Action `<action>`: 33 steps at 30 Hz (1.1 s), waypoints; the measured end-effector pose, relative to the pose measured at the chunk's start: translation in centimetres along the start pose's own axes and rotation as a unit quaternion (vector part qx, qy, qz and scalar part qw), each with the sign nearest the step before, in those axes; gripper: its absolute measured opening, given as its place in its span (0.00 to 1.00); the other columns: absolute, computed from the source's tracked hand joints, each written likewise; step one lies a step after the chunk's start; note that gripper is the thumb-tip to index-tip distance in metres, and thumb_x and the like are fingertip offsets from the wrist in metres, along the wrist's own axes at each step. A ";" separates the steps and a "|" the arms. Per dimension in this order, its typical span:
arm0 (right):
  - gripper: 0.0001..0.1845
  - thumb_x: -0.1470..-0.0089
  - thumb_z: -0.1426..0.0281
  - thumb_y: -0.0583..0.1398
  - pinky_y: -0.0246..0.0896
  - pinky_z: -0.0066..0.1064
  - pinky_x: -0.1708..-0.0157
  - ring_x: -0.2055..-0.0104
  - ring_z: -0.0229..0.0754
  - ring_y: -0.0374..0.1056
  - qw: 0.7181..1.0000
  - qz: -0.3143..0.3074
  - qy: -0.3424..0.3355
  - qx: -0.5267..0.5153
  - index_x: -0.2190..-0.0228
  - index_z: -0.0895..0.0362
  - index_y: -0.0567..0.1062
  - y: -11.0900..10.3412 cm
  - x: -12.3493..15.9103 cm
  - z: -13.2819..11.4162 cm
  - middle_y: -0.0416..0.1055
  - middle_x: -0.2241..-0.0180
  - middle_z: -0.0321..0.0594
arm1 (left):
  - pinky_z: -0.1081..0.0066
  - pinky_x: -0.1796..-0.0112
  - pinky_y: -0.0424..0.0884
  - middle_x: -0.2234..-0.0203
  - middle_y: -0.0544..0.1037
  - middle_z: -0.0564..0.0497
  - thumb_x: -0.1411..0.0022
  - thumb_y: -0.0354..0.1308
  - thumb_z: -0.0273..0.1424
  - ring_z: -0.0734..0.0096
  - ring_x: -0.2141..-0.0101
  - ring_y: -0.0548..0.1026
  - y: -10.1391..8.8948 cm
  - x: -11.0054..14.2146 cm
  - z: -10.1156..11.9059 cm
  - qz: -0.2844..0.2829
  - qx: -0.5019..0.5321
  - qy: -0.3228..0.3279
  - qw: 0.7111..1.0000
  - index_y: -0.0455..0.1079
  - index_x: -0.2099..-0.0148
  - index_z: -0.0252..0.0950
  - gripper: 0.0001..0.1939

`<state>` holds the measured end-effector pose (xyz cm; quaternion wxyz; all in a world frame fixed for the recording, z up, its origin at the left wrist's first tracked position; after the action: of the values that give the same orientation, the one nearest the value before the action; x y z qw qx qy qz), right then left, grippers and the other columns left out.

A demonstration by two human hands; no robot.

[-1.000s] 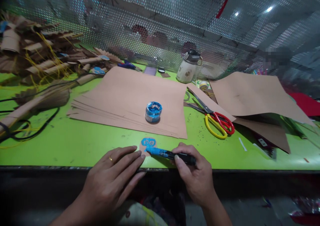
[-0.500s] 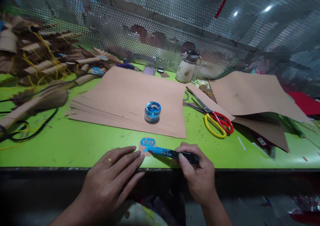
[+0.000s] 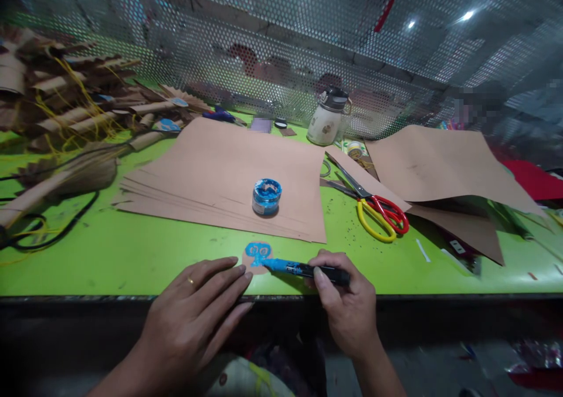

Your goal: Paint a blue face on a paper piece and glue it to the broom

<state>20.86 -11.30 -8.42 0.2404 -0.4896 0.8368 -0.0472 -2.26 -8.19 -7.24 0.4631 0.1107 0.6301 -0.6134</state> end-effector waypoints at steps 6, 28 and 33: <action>0.03 0.47 0.69 0.64 0.73 0.28 0.73 0.74 0.39 0.73 1.000 -0.011 -0.005 -0.002 0.71 0.54 0.80 0.3 0.0 -0.1 0.78 0.70 0.39 | 0.57 0.56 0.73 0.58 0.82 0.44 0.36 0.59 0.25 0.56 0.54 0.76 -0.1 -0.2 0.0 0.011 -0.007 0.004 1.000 0.74 0.51 0.28 0.11; 0.03 0.47 0.70 0.64 0.73 0.26 0.74 0.74 0.38 0.73 1.000 -0.012 0.000 -0.020 0.70 0.53 0.80 0.0 0.1 0.2 0.77 0.70 0.38 | 0.57 0.56 0.71 0.58 0.81 0.44 0.36 0.60 0.25 0.55 0.54 0.75 -0.1 -0.1 0.1 0.006 0.004 -0.001 1.000 0.75 0.52 0.26 0.11; 0.03 0.47 0.70 0.64 0.72 0.27 0.73 0.72 0.39 0.73 0.999 -0.010 0.001 -0.048 0.70 0.53 0.80 0.0 0.3 0.2 0.77 0.69 0.39 | 0.56 0.55 0.71 0.57 0.81 0.44 0.36 0.61 0.25 0.54 0.53 0.74 0.1 0.1 0.0 0.003 0.004 0.001 1.000 0.74 0.51 0.27 0.12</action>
<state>20.84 -11.50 -8.67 0.2156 -0.5088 0.8334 -0.0095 -2.24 -8.19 -7.37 0.4641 0.1154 0.6279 -0.6141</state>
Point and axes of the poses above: each hand's wrist, its own x-axis away from the middle knuckle, its own y-axis out of the palm, z = x × y, the point moved 6 cm from there along -x, towards the middle knuckle
